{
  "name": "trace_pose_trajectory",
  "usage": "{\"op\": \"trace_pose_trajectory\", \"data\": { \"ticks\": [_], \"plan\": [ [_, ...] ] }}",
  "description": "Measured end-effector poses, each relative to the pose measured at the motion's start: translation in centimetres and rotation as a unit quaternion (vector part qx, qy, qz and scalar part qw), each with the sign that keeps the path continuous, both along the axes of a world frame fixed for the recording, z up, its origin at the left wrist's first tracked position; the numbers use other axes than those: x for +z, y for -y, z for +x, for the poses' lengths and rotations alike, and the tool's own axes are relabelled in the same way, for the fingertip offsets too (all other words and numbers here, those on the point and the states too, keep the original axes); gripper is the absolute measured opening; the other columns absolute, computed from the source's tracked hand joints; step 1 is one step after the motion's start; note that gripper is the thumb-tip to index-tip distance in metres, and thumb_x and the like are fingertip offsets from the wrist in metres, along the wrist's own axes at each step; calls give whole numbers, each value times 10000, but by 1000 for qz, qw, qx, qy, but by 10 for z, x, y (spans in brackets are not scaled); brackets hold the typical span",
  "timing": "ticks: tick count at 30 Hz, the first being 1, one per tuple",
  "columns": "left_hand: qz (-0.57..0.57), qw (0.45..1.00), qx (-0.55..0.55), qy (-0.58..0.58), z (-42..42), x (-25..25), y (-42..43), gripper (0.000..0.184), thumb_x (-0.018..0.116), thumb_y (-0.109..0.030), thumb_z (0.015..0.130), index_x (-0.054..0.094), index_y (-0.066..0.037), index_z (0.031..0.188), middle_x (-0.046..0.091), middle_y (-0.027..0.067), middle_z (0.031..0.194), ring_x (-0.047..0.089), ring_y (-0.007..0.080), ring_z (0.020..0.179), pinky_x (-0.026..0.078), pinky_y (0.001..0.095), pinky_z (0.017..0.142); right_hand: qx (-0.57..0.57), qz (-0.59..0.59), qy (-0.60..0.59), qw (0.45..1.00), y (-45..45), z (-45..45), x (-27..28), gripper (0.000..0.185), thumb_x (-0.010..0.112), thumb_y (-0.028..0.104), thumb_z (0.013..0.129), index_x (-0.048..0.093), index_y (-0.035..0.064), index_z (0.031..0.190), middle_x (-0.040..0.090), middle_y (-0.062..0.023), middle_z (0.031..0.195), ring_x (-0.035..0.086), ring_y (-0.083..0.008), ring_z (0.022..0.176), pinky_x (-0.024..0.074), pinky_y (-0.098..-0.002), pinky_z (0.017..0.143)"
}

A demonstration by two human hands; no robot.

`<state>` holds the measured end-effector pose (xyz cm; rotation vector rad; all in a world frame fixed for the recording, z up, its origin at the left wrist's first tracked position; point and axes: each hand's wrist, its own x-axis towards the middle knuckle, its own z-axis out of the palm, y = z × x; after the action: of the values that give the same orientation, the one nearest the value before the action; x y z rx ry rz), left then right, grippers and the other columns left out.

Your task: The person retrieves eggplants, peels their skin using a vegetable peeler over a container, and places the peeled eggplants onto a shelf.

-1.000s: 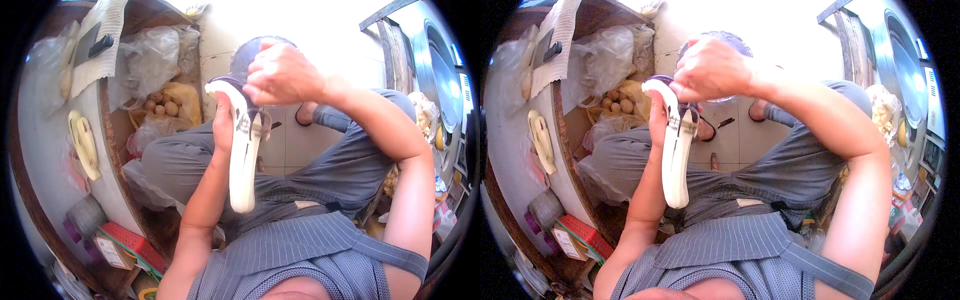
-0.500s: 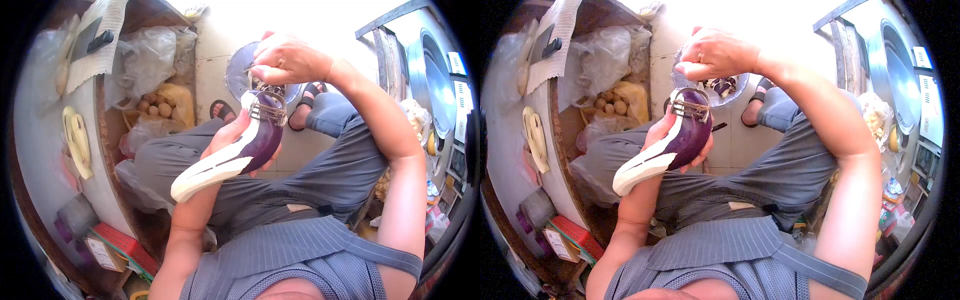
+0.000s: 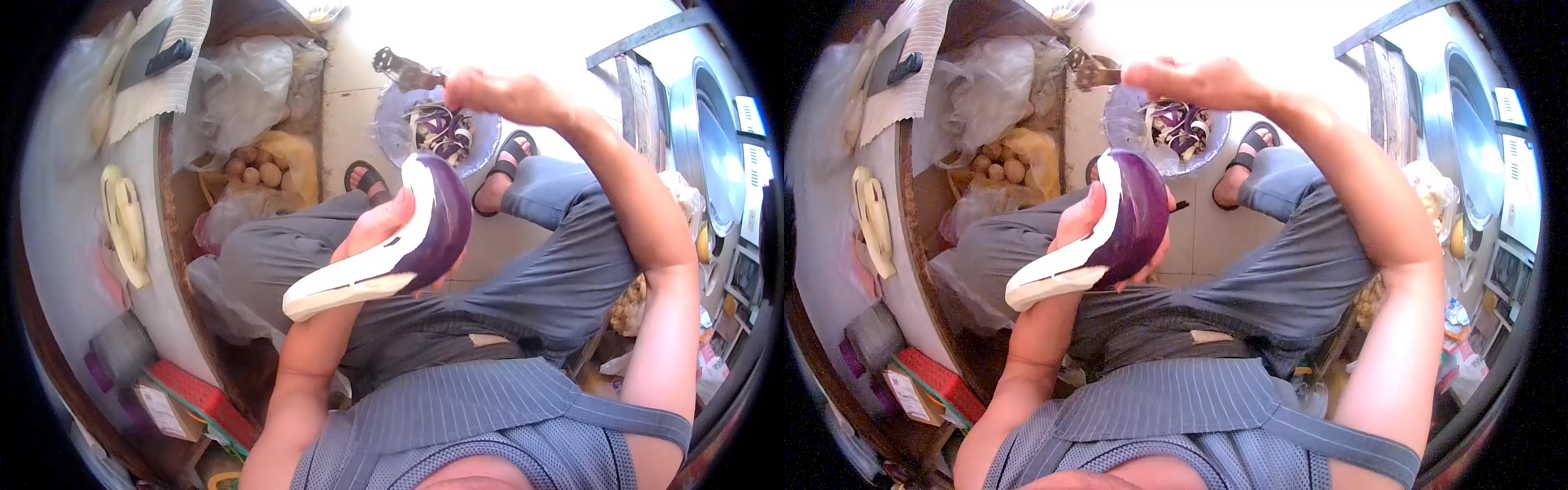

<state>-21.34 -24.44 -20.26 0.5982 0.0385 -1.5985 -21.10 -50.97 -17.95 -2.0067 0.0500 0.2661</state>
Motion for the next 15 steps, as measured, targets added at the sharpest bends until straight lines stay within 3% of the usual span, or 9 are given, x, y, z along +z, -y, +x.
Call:
{"op": "trace_pose_trajectory", "data": {
  "ticks": [2,3,5,7,8,11,12,15],
  "plan": [
    [18,999,31,22,4,-11,3,875,352,-733,960,478,73,1276,629,276,827,657,282,575,515,324,392,136,25,-30,990,1,-7,14,661,780,538,825,609,7,1178,622,-33,911,579,-124,861,480,-279,746],
    [37,997,58,45,6,-15,5,856,324,-723,974,500,68,1250,636,273,847,670,289,604,524,327,401,172,16,-24,985,-5,-9,16,669,832,502,781,597,17,1177,597,-32,882,579,-143,858,484,-291,762],
    [38,994,73,67,7,-22,7,826,281,-703,995,534,54,1207,652,266,908,696,304,665,551,334,430,114,31,48,992,-22,-16,9,516,835,368,793,639,-1,1095,630,-85,865,607,-191,835,497,-320,754],
    [58,993,100,35,4,-26,6,627,360,-573,1046,538,-3,1238,688,210,907,725,283,696,592,358,513,140,-47,-25,989,-16,-6,9,432,823,302,806,650,8,1072,644,-89,867,618,-185,854,505,-326,784],
    [56,992,106,36,4,-29,7,613,364,-562,1049,531,-12,1260,694,206,927,725,288,703,595,363,518,106,60,-11,993,-15,-8,-2,374,798,272,828,675,24,1080,684,-80,901,635,-172,879,509,-326,818],
    [62,988,144,8,2,-30,12,613,365,-554,1052,522,-10,1286,699,203,945,726,293,716,605,380,550,96,72,-52,991,-4,-3,0,305,745,207,900,680,32,1141,704,-55,968,649,-146,917,521,-313,869],
    [61,988,144,8,3,-30,12,613,365,-554,1052,522,-10,1286,699,203,945,726,293,716,605,380,550,72,49,-25,996,3,1,-5,276,736,193,906,701,36,1130,721,-47,988,659,-128,924,519,-295,907],
    [67,980,176,59,8,-27,11,596,332,-521,1070,506,-11,1323,664,223,1140,717,340,910,623,427,739,1,-32,-7,999,34,19,-10,395,746,282,909,699,18,1199,730,-85,1052,660,-127,959,513,-291,894]
  ]
}}
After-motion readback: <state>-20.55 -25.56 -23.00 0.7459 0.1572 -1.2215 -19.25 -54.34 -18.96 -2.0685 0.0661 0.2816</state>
